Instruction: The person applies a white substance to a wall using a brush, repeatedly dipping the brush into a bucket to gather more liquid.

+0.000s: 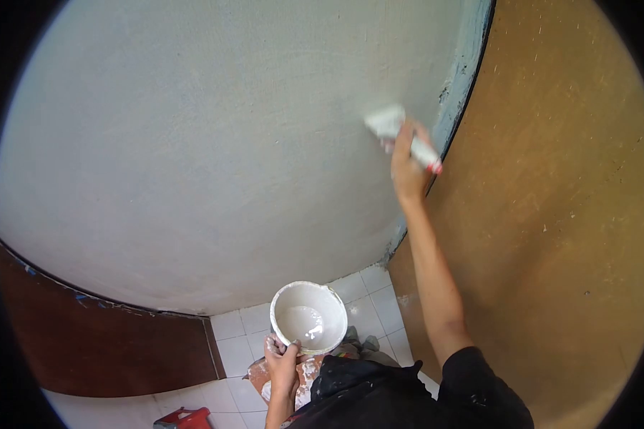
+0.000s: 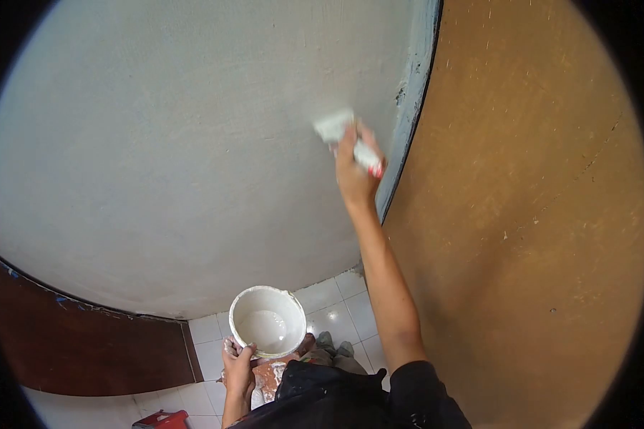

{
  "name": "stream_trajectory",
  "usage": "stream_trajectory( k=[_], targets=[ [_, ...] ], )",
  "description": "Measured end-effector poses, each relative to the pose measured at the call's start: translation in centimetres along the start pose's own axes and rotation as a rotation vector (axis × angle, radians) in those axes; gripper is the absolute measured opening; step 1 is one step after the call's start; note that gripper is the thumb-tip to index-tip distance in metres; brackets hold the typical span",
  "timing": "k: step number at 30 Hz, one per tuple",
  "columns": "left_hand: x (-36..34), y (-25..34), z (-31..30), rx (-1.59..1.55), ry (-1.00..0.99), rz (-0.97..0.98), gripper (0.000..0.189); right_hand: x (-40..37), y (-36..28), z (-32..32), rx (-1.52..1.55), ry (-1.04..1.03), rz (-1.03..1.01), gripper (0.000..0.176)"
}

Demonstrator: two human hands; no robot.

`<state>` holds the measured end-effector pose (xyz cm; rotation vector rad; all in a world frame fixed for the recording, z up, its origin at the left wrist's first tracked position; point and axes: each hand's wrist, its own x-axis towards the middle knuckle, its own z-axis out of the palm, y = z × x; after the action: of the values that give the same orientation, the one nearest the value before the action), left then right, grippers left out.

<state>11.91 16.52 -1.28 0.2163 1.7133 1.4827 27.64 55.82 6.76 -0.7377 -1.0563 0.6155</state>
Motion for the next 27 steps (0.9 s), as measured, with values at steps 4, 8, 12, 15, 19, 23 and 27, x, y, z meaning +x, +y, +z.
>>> stream_trajectory(
  k=[4,8,12,15,19,23,27],
  targets=[
    [-0.3,0.3,0.4,-0.025,-0.001,0.0,0.031,4.6,-7.1,2.8,0.109,-0.081,-0.19,0.028],
    [-0.3,0.0,0.1,-0.037,-0.001,-0.008,0.032,-2.0,0.7,0.2,0.028,-0.041,-0.114,0.027],
    [0.0,-0.2,0.2,-0.047,0.002,-0.011,0.032,-13.5,11.2,-4.6,-0.064,-0.023,0.232,0.027],
    [0.0,0.1,0.6,-0.067,-0.004,-0.007,0.034,-13.7,10.7,-4.4,-0.146,-0.055,0.398,0.023],
    [0.7,-1.2,0.0,-0.031,-0.001,0.044,0.031,-3.8,1.0,0.1,-0.104,-0.043,0.074,0.027],
    [0.9,-1.6,-0.2,-0.079,-0.015,0.023,0.037,3.9,-8.8,4.2,0.07,-0.044,-0.231,0.03],
    [1.0,-1.9,0.0,-0.092,0.012,0.022,0.037,3.0,-7.4,3.7,0.083,-0.035,-0.24,0.032]
  ],
)
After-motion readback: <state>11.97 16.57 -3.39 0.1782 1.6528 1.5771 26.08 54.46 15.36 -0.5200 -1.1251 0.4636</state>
